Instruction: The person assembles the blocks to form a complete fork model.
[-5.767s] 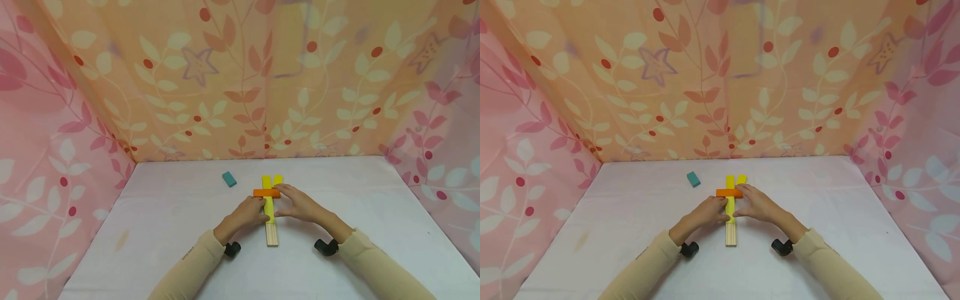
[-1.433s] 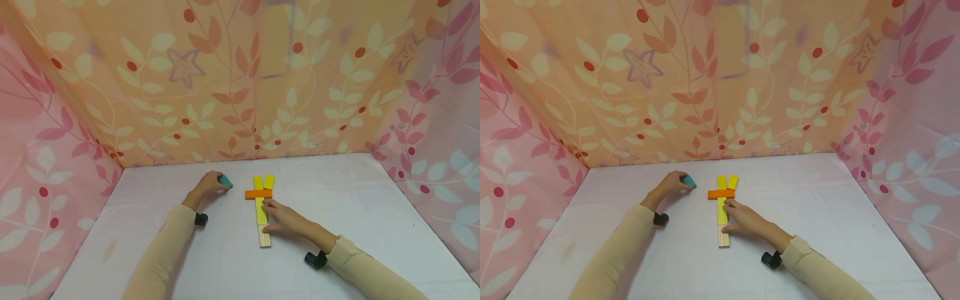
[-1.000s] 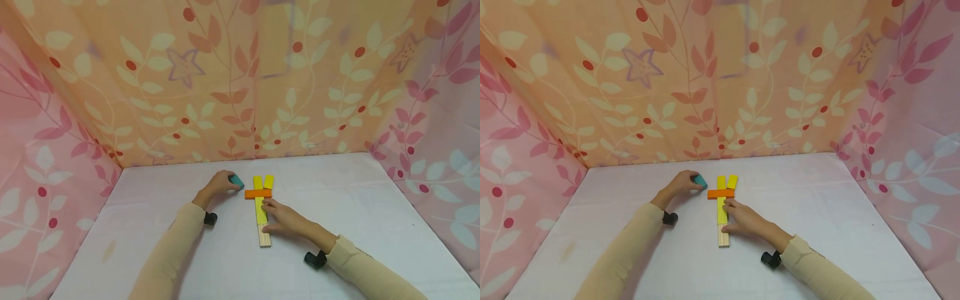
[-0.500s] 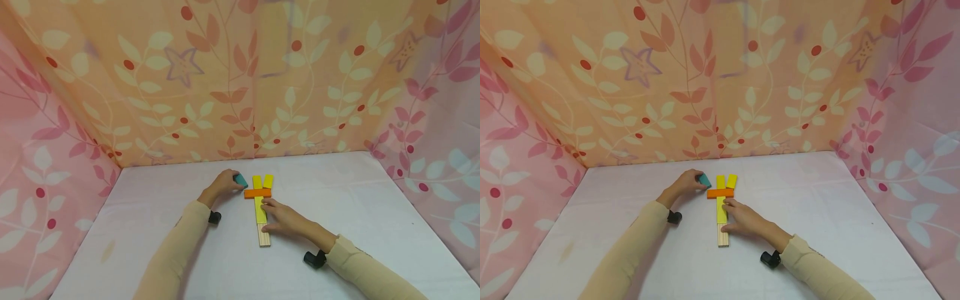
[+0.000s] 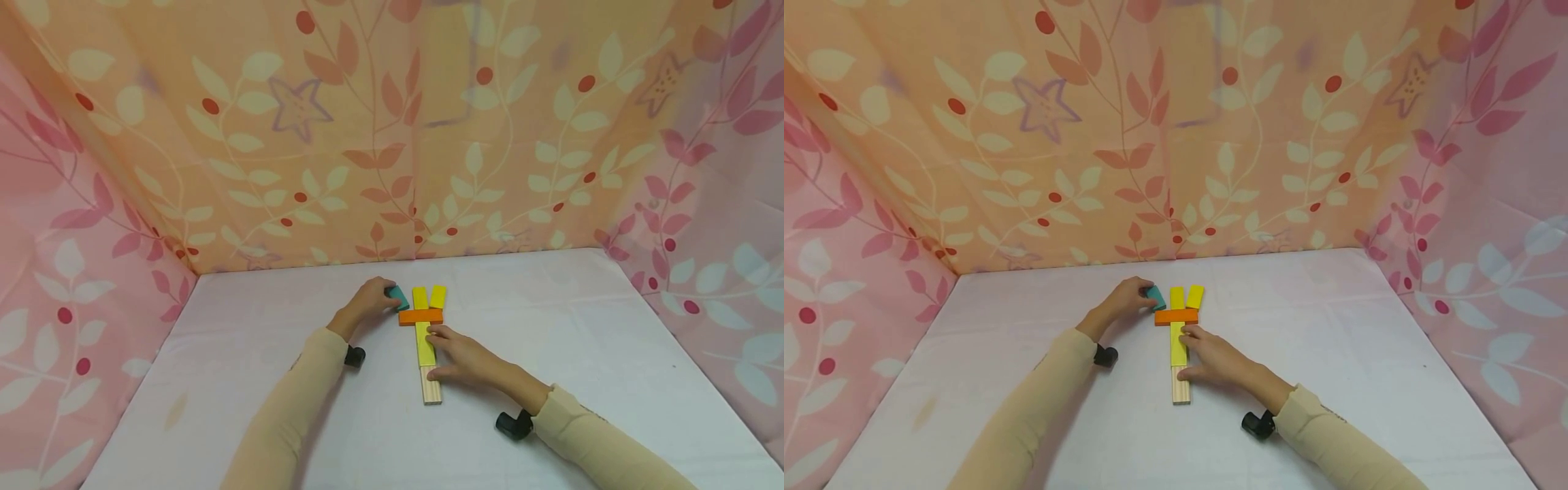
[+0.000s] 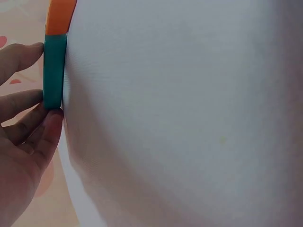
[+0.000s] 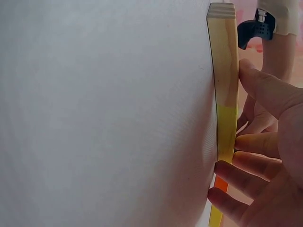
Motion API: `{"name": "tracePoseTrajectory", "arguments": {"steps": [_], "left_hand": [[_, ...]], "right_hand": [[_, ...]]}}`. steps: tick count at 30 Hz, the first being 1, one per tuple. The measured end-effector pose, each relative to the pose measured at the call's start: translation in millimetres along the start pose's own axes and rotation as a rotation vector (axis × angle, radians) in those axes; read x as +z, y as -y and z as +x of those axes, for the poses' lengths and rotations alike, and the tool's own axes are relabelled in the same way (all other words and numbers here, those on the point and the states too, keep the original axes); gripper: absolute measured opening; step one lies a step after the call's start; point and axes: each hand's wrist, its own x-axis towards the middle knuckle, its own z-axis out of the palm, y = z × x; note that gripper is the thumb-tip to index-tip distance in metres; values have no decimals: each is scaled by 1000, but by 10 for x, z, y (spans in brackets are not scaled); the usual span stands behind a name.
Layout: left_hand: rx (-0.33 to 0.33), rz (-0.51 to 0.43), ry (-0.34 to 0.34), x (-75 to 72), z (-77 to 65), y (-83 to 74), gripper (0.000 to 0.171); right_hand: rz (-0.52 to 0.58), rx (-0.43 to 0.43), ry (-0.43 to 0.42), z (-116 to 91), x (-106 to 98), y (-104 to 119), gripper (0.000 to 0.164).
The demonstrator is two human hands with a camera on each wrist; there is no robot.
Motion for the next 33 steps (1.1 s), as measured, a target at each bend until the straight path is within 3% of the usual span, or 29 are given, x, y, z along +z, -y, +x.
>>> {"name": "tracePoseTrajectory", "arguments": {"steps": [8,33], "left_hand": [[-4,12,-1,10,-21,-59,56],[55,8,-3,20,-17,-30,56]], "right_hand": [[-2,0,-3,-1,0,4,76],[-23,-16,-17,6,22,-16,75]]}}
